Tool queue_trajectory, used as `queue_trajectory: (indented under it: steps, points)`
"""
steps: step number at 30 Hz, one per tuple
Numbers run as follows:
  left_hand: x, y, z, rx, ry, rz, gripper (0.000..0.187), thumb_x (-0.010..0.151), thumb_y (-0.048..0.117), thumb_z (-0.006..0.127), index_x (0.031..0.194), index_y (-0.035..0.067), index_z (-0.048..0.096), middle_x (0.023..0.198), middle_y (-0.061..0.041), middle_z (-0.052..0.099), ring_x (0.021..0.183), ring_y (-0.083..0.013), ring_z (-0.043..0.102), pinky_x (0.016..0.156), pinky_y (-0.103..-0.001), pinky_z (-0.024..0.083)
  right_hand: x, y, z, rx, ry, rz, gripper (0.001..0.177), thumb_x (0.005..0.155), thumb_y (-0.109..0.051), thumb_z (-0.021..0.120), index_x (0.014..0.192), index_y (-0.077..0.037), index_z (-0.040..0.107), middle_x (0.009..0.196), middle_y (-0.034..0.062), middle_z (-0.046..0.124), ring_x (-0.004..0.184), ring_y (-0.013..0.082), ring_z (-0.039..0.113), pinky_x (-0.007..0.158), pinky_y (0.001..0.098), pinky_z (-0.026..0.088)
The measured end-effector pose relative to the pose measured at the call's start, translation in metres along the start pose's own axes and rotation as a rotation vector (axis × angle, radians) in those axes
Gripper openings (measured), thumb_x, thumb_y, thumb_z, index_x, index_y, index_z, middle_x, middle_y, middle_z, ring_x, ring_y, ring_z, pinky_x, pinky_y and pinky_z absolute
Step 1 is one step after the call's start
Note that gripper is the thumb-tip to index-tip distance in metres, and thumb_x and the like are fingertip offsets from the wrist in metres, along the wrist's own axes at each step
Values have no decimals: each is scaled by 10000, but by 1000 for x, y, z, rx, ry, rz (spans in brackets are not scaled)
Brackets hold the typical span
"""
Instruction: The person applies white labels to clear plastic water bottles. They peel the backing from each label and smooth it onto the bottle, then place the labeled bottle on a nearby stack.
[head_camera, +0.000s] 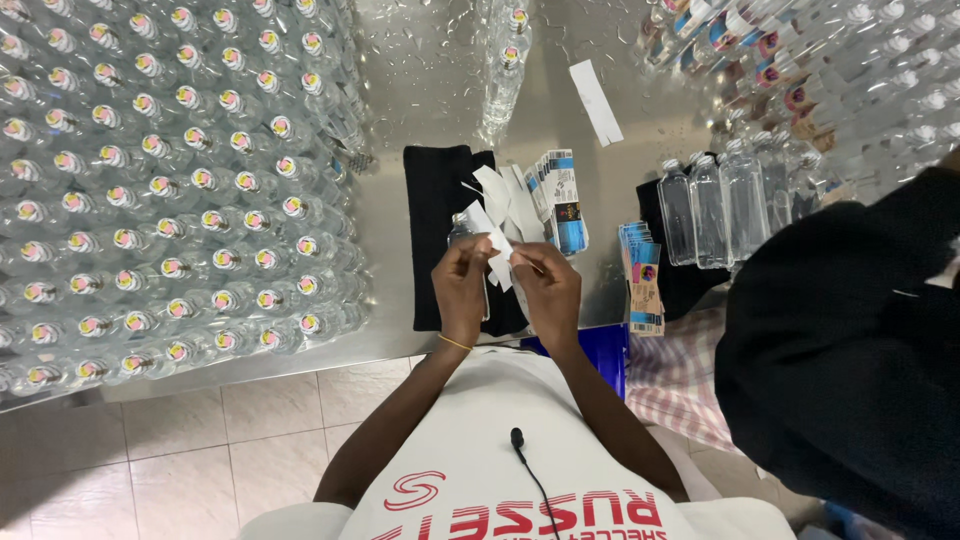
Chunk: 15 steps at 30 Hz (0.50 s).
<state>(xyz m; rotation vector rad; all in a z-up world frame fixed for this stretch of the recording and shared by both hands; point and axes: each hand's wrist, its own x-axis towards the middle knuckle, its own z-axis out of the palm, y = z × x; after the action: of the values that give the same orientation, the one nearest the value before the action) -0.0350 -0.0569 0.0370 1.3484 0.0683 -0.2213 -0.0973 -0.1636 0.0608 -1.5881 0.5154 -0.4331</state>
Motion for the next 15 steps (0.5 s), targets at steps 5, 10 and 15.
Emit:
queue_trajectory:
  steps: [5, 10, 15]
  points:
    - [13, -46, 12, -292, 19, -225, 113, 1109, 110, 628, 1136, 10, 673, 974, -58, 646, 1000, -227, 778, 1025, -384, 640, 14, 50, -6, 396, 126, 228, 147, 1082, -71, 695, 1184, 29, 730, 1052, 98, 688, 1136, 236, 727, 1121, 510, 622]
    - [7, -65, 19, -246, -37, -240, 200, 1110, 114, 667, 1207, -61, 673, 1042, -122, 639, 1145, -348, 764, 1065, -446, 628, 16, 62, -19, 359, 108, 251, 253, 1092, -123, 688, 1266, 59, 714, 1049, 143, 712, 1110, 263, 734, 1085, 498, 620]
    - [11, -92, 13, 5, -191, -48, 212, 1043, 126, 797, 1223, 19, 765, 1109, -173, 808, 1142, -253, 762, 971, -423, 630, 17, 47, -22, 158, 66, 202, 254, 1044, -83, 751, 1255, 58, 764, 1049, 233, 776, 1093, 289, 766, 1027, 473, 646]
